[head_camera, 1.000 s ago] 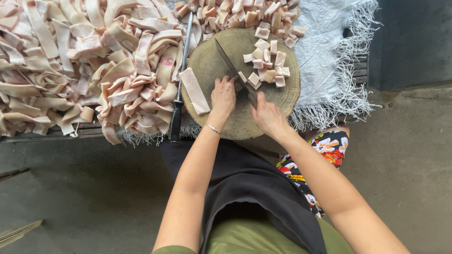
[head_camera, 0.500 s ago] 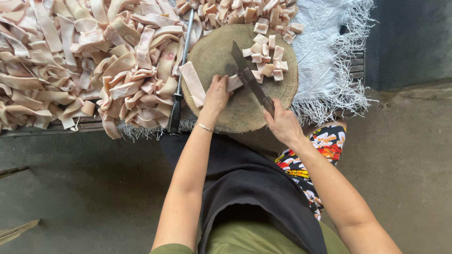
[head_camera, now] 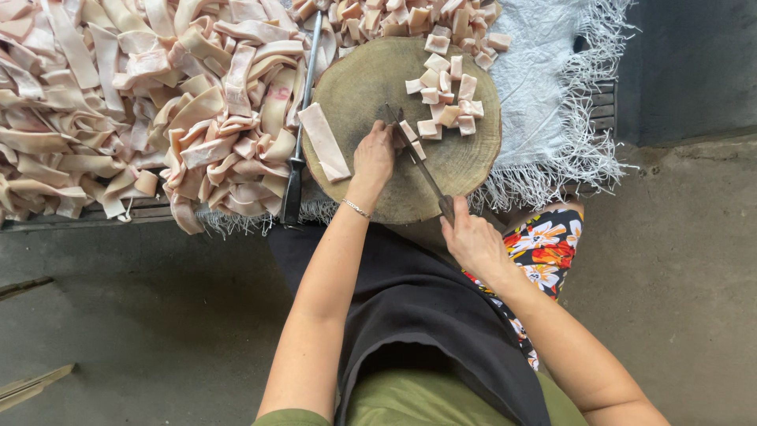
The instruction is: The person uses a large knife to cut strips of raw pork belly into small cubes on a round wooden cutting board. The cut pieces are pushed aside to form a growing pile while more strips are taken from a nearby stack.
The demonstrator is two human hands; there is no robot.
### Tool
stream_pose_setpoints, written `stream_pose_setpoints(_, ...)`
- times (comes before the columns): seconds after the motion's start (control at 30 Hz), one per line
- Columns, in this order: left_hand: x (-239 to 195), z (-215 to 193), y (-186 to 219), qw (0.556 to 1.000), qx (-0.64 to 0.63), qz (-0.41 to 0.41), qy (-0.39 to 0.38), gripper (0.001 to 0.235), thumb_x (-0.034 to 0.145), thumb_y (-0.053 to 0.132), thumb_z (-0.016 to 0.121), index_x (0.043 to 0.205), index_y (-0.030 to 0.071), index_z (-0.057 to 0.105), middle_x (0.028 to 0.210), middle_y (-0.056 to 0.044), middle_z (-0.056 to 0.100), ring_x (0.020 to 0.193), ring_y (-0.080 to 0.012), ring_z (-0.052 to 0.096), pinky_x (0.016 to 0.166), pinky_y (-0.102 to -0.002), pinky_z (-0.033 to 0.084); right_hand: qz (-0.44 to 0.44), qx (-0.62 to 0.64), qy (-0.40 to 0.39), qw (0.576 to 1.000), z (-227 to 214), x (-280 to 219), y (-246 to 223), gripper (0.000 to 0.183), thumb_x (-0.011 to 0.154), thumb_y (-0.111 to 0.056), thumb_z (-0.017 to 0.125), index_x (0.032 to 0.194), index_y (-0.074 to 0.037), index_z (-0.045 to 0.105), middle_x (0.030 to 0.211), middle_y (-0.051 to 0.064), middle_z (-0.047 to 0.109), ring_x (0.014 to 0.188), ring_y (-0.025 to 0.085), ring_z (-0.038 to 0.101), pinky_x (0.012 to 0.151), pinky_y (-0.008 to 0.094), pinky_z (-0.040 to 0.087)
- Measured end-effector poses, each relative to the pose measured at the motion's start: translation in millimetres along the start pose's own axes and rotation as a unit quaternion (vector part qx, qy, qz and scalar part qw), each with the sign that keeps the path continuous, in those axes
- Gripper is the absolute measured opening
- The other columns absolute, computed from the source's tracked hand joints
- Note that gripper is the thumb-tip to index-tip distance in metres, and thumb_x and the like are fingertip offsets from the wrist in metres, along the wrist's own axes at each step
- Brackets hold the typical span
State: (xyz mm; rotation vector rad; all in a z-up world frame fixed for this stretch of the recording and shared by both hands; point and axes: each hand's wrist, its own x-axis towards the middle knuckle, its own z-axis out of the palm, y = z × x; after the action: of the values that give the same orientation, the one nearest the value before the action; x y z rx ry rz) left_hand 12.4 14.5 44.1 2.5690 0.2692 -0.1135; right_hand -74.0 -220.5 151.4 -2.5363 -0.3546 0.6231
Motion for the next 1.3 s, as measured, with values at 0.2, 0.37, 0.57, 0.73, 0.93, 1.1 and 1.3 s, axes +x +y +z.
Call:
stream_pose_setpoints(0.2, 3, 2, -7, 0.997, -0.005, 0.055, 0.054, 0.026, 0.101, 0.011, 0.048, 0.112, 0.007, 0.070, 0.112, -0.014, 0.063, 0.097, -0.0380, 0.068, 0.083, -0.049, 0.055, -0.012, 0.034, 0.004, 0.999, 15, 39, -8, 0.038, 0.100, -0.025, 0.058, 0.124, -0.001, 0.040, 0.079, 0.034, 0.068, 0.078, 0.057, 0.066, 0.072, 0.065, 0.051)
stream_pose_setpoints(0.37, 3, -4, -6, 0.997, -0.015, 0.057, 0.046, 0.029, 0.097, 0.009, 0.051, 0.117, 0.006, 0.071, 0.109, -0.016, 0.064, 0.096, -0.0376, 0.069, 0.082, -0.048, 0.056, -0.030, 0.038, 0.014, 0.999, 26, 83, -12, 0.040, 0.100, -0.024, 0.058, 0.125, 0.000, 0.040, 0.080, 0.035, 0.068, 0.080, 0.057, 0.066, 0.073, 0.065, 0.051)
stream_pose_setpoints(0.57, -4, -2, -2, 0.998, -0.023, 0.040, 0.032, 0.046, 0.077, 0.008, 0.077, 0.122, 0.006, 0.068, 0.114, -0.015, 0.063, 0.102, -0.0374, 0.067, 0.086, -0.047, 0.056, -0.037, 0.066, 0.028, 0.997, 25, 143, -17, 0.050, 0.098, -0.030, 0.061, 0.134, -0.001, 0.040, 0.092, 0.036, 0.068, 0.089, 0.057, 0.066, 0.082, 0.063, 0.052)
stream_pose_setpoints(0.73, -15, 13, -19, 0.993, -0.070, 0.065, 0.071, 0.087, 0.067, 0.008, 0.089, 0.143, -0.005, 0.047, 0.128, -0.024, 0.054, 0.113, -0.0422, 0.059, 0.097, -0.046, 0.051, -0.055, 0.117, 0.024, 0.991, 8, 139, -16, 0.047, 0.101, -0.035, 0.061, 0.130, -0.003, 0.043, 0.095, 0.035, 0.069, 0.095, 0.055, 0.067, 0.084, 0.059, 0.053)
stream_pose_setpoints(0.93, -32, -10, -30, 0.984, -0.177, -0.015, 0.017, 0.083, 0.073, 0.007, 0.082, 0.147, 0.001, 0.044, 0.144, -0.020, 0.050, 0.111, -0.0358, 0.063, 0.099, -0.040, 0.053, -0.052, 0.098, 0.042, 0.993, -19, 68, -13, 0.043, 0.101, -0.034, 0.059, 0.131, -0.007, 0.046, 0.078, 0.031, 0.069, 0.079, 0.054, 0.068, 0.070, 0.061, 0.051)
stream_pose_setpoints(1.1, -19, 7, -24, 0.997, -0.042, 0.038, 0.057, 0.060, 0.079, 0.009, 0.083, 0.132, -0.001, 0.057, 0.129, -0.021, 0.059, 0.118, -0.0387, 0.062, 0.100, -0.043, 0.052, -0.041, 0.046, 0.029, 0.998, -12, 28, -13, 0.040, 0.101, -0.034, 0.059, 0.129, -0.008, 0.047, 0.074, 0.031, 0.068, 0.075, 0.053, 0.068, 0.071, 0.062, 0.052)
stream_pose_setpoints(1.3, -7, 20, -27, 0.999, -0.014, -0.010, 0.038, 0.028, 0.101, 0.009, 0.057, 0.127, 0.000, 0.062, 0.112, -0.021, 0.062, 0.107, -0.0381, 0.066, 0.095, -0.045, 0.054, -0.035, 0.019, 0.008, 0.999, -5, -7, -5, 0.041, 0.099, -0.032, 0.058, 0.131, -0.008, 0.046, 0.077, 0.031, 0.069, 0.077, 0.053, 0.068, 0.072, 0.062, 0.053)
